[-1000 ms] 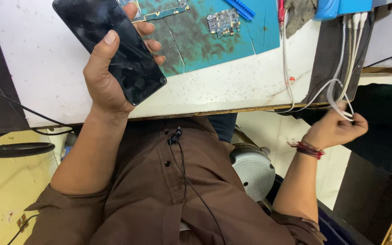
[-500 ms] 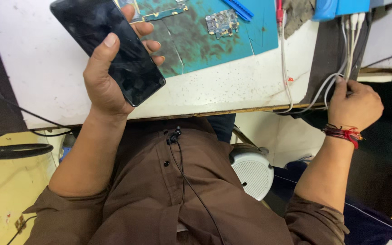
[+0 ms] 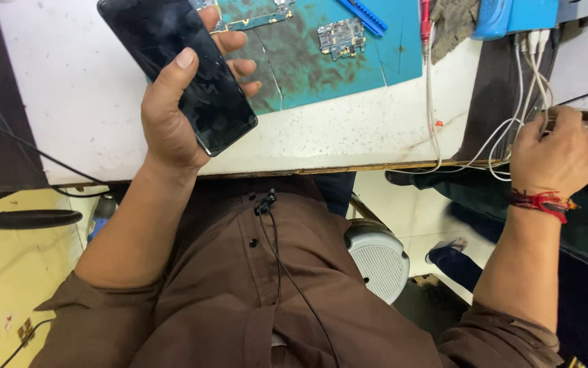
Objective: The person uses a soldering iron and tweezers to work on a small circuit board, then opens a smartphone with a prying tool to access the internal components. The person connects a charging cable to the phone and continues to adjust internal parts.
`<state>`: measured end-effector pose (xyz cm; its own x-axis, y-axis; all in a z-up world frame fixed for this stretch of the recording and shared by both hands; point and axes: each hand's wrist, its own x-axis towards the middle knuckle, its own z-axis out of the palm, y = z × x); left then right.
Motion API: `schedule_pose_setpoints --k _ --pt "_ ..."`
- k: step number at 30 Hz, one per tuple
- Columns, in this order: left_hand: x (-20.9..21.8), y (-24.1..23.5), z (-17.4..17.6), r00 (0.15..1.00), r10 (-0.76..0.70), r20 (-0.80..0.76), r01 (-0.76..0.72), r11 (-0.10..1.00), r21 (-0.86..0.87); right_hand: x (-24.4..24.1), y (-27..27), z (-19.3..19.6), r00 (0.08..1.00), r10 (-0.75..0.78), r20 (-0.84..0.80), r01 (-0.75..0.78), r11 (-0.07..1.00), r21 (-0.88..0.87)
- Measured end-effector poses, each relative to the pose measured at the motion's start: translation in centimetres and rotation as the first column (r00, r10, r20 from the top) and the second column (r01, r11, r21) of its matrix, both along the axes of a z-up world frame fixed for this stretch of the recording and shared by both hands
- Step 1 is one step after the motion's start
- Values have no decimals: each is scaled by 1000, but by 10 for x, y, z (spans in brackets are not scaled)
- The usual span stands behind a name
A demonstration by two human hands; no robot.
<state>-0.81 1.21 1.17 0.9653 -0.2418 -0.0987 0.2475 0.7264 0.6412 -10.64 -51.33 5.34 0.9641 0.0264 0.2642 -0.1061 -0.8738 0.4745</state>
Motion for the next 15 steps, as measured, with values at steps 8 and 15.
schedule_pose_setpoints --k 8,15 --pt "-1 0 1 1000 16 1 -16 1000 21 22 -4 -6 998 -20 -54 40 913 407" --pt "0 0 0 1000 -1 -5 1 1000 0 30 -2 -14 945 -261 -196 287 378 880"
